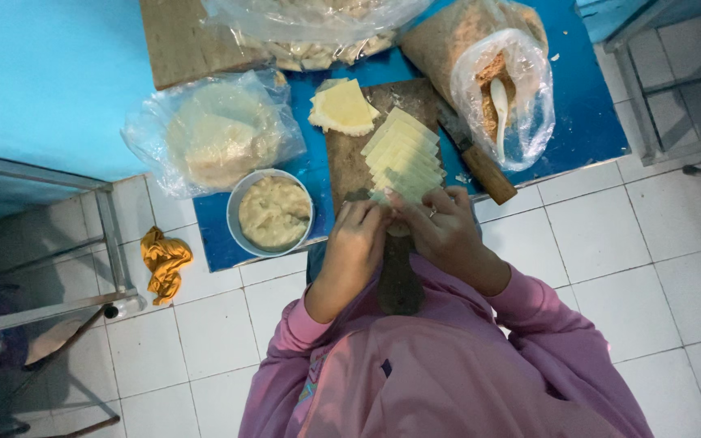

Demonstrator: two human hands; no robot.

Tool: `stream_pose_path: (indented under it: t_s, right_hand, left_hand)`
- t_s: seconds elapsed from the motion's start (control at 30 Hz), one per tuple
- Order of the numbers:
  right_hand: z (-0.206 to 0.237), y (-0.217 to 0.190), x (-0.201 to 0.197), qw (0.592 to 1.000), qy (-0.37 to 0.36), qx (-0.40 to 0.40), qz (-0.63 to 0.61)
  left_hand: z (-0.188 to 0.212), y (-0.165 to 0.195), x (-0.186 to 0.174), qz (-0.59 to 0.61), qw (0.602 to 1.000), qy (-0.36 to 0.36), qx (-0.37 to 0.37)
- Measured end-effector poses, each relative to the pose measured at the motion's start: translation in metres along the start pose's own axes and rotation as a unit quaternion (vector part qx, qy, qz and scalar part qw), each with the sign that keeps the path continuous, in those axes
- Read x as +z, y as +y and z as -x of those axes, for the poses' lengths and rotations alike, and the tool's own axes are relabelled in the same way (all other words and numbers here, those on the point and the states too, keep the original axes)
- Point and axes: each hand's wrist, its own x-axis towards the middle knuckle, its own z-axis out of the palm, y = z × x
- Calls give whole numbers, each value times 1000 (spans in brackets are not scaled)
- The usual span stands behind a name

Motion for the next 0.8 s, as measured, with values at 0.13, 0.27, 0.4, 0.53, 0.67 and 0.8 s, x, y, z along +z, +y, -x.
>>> stream_pose_path:
  t_s: [0.13,0.27,0.4,0.53,0.67,0.8]
  right_hand:
    - [4,0,2,1000,30,7,1]
    - [5,-2,2,1000,23,7,18]
    - [-2,-3,-1,998,-3,5,69]
    - [-12,1,-4,997,-5,-8,80]
    - [-12,4,-5,998,-3,-13,58]
    - [-9,9,3,999,5,-14,50]
  left_hand:
    - [-3,-1,7,-40,999,27,13]
    - [-7,-3,10,-94,995,21,-13]
    - [-13,-3,13,-80,994,68,-12]
    - [-11,-2,10,-46,997,60,-3]
    - [-10,-4,11,-63,996,58,2]
    - [-11,-7,10,-54,997,51,-1]
